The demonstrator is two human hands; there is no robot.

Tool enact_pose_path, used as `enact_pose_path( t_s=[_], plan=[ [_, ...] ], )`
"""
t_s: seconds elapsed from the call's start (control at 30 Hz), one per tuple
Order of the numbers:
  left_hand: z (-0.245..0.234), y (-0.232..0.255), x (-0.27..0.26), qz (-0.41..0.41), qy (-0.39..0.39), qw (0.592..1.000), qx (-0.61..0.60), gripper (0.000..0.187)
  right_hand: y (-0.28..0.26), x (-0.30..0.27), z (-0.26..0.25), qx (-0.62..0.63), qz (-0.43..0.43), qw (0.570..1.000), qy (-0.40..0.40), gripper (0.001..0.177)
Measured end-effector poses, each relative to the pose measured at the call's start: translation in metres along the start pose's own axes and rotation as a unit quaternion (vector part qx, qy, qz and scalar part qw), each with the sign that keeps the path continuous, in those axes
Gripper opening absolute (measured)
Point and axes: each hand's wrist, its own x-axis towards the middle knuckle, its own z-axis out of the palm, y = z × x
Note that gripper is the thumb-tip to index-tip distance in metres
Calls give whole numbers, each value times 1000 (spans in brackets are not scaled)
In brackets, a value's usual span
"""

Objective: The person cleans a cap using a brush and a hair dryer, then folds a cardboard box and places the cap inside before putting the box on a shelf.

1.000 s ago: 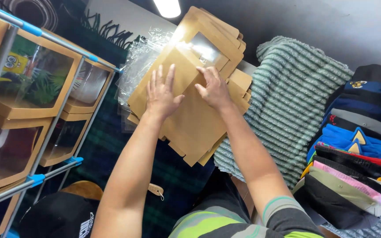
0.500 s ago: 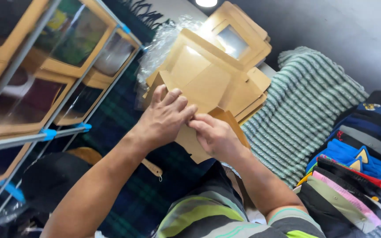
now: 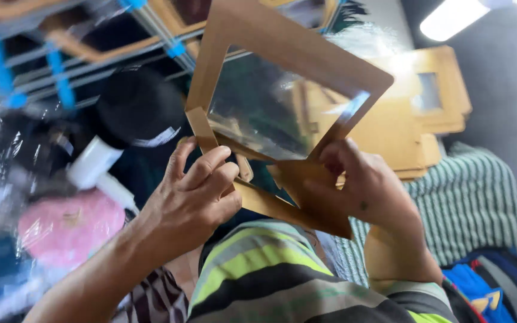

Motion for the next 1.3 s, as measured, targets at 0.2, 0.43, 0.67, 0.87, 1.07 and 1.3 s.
enact_pose_path(
  t_s=[0.2,0.43,0.67,0.87,1.07,1.3],
  plan=[
    [-40,13,-138,-127,-2,988,-83,15,-73,47,46,43,-87,995,-5,13],
    [-23,18,-275,-191,20,980,-60,17,-131,93,151,47,-72,996,-6,12],
    [25,-12,-356,-199,133,971,0,15,-119,121,243,47,-17,994,94,14],
    [46,-17,-359,-215,220,943,-125,36,-127,110,249,11,-13,994,111,12],
    [66,-33,-315,-361,301,876,-102,53,-123,96,249,1,-44,994,96,13],
    [43,-25,-303,-522,75,787,-319,80,-111,105,247,55,-13,994,89,14]
  ],
)
